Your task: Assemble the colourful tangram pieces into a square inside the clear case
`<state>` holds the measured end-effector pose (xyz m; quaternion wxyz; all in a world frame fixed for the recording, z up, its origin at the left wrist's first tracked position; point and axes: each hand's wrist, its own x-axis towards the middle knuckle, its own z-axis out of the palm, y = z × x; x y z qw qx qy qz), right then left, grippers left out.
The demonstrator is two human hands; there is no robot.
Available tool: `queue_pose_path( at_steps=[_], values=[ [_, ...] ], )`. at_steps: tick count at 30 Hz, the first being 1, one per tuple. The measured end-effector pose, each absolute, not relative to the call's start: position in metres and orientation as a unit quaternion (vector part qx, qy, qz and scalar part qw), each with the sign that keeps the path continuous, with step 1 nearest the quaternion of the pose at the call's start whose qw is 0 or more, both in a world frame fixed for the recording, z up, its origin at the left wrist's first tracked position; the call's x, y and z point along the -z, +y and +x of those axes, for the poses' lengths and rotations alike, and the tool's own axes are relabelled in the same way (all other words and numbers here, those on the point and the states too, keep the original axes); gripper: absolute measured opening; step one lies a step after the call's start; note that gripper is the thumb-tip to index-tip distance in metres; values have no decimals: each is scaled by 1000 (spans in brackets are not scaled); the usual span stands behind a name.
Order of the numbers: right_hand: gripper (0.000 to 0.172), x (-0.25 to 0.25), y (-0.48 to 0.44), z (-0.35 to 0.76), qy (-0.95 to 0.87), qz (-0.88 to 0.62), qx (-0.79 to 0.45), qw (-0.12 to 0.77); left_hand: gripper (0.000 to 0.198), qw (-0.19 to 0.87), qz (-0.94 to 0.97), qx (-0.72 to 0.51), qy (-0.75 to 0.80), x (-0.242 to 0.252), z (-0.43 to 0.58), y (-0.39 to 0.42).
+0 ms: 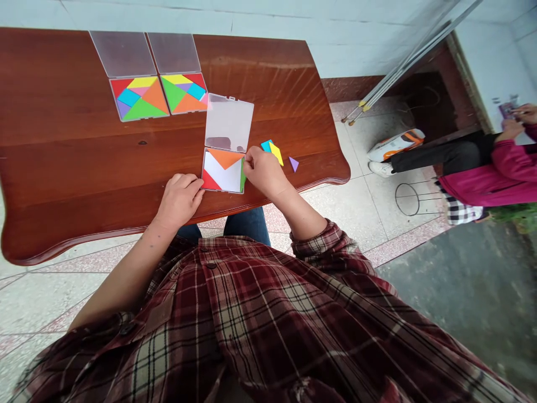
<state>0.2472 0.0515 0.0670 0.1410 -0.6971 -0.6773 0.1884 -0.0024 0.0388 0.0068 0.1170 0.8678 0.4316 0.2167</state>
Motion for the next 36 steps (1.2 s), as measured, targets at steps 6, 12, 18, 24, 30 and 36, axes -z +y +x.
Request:
queue_pose_path(
  at_steps=[6,12,18,24,30,36],
  values=[
    [22,-70,63,230,-724,-665,-172,65,28,125,867,-214,432,-7,-2,39],
    [13,-78,72,218,-735,-651,-187,15,27,114,869,-221,428,-8,-2,39],
    [19,-76,75,240,-728,-656,-177,94,27,131,867,-220,428,-8,-1,39],
    [23,-62,59,236,-765,-611,-199,44,28,127,866,-220,430,-8,-1,38],
    [32,-53,56,226,-744,-641,-186,1,27,108,870,-220,428,-8,-2,38],
    [26,-48,61,233,-745,-633,-206,47,26,112,871,-214,428,-7,-2,38]
  ],
)
